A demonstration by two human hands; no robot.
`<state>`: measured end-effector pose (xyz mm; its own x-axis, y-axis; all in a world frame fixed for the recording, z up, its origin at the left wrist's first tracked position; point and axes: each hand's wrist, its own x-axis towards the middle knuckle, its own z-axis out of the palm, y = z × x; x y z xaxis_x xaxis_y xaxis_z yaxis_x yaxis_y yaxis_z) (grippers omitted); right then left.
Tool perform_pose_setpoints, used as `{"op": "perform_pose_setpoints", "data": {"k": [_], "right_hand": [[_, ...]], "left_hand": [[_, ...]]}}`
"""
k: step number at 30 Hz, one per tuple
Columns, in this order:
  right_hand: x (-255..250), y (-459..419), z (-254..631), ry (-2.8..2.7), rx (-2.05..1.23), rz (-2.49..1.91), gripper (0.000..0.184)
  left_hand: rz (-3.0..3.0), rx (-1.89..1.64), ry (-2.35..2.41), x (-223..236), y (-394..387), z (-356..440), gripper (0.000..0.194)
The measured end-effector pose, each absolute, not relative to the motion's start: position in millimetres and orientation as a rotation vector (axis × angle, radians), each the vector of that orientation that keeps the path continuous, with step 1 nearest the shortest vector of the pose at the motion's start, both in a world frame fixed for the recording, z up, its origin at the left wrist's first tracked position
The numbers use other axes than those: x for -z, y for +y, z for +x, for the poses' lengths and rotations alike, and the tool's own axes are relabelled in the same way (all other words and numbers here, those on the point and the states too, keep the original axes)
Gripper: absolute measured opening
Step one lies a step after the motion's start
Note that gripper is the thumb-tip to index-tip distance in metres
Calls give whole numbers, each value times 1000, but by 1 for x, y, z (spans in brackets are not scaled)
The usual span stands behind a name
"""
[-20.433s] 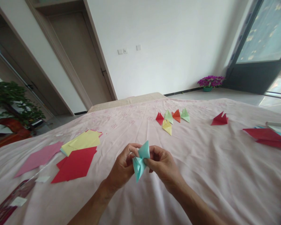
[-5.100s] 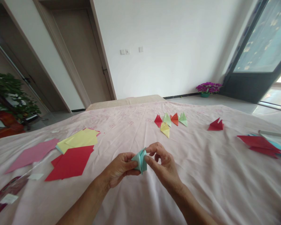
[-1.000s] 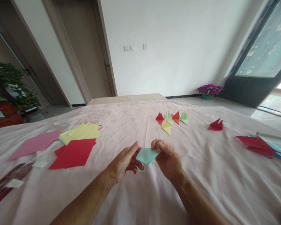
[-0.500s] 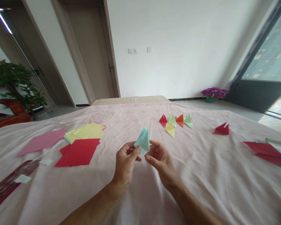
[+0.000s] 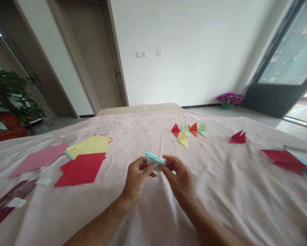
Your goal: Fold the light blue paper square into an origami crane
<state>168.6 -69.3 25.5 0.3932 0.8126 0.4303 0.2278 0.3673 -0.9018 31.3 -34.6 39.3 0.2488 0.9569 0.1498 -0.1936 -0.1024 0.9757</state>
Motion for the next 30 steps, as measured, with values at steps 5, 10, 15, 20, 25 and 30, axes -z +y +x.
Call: {"op": "perform_pose_setpoints", "data": {"k": [5, 10, 15, 20, 25, 30], "right_hand": [[-23, -71, 167, -1124, -419, -1210, 18], [-24, -71, 166, -1246, -326, -1197, 9], [-26, -74, 167, -1335, -254, -1129, 11], [-32, -80, 169, -1477, -250, -1052, 9], [-35, -81, 170, -1343, -261, -1044, 14], [-40, -81, 173, -1302, -342, -995, 14]], "left_hand": [[995, -1262, 816, -32, -37, 36, 25], [960, -1240, 787, -32, -40, 38, 28], [1044, -1246, 776, -32, -41, 39, 24], [1118, -1189, 671, -33, -37, 36, 19], [1206, -1064, 647, -38, -28, 30, 22], [1279, -1036, 580, -44, -27, 28, 40]]}}
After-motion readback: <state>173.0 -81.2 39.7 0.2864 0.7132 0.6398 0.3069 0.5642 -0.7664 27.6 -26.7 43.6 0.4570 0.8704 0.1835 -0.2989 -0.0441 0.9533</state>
